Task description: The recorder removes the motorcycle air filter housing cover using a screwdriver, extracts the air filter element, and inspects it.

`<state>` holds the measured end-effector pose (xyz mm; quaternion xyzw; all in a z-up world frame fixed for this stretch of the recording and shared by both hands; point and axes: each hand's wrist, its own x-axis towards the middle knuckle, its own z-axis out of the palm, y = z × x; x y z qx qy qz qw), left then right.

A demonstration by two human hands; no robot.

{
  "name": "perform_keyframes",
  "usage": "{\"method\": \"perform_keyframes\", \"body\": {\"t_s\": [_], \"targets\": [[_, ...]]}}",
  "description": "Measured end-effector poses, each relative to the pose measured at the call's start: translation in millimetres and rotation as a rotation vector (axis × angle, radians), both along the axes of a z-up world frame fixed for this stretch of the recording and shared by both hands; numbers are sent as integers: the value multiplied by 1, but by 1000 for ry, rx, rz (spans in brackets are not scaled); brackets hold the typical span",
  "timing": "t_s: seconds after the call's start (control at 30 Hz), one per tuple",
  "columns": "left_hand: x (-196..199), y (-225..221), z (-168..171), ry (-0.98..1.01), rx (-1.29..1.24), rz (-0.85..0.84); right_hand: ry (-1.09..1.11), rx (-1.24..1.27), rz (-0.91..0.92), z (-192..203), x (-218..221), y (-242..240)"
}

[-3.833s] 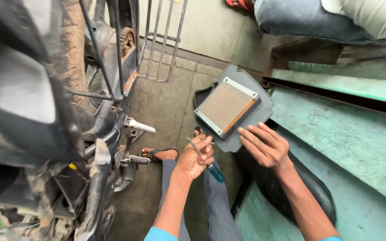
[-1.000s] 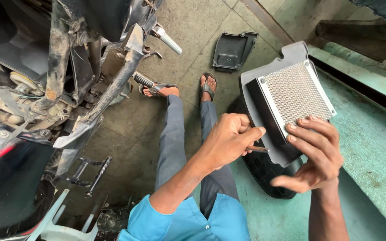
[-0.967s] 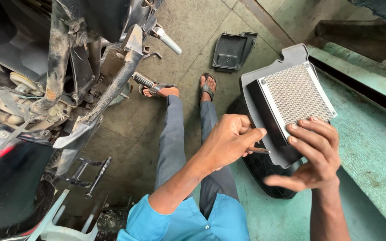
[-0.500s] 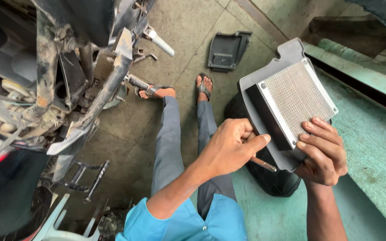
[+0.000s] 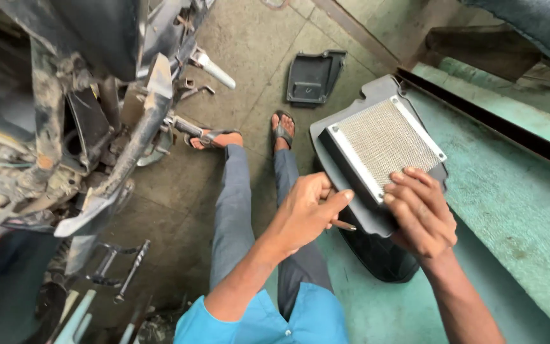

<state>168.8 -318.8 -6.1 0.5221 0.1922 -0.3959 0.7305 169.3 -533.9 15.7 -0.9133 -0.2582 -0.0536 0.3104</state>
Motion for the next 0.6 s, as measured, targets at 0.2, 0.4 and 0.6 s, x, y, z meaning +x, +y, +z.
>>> {"method": "perform_keyframes", "body": {"t_s": [0.2, 0.4, 0.6], "targets": [[-36, 12, -42, 189, -325, 139, -90, -73, 295, 7, 6, -6], [-16, 24, -33, 228, -327, -12, -117, -74, 284, 8, 3, -2], [-41, 24, -74, 335, -445, 8, -108, -104, 430, 9, 12, -5]]}}
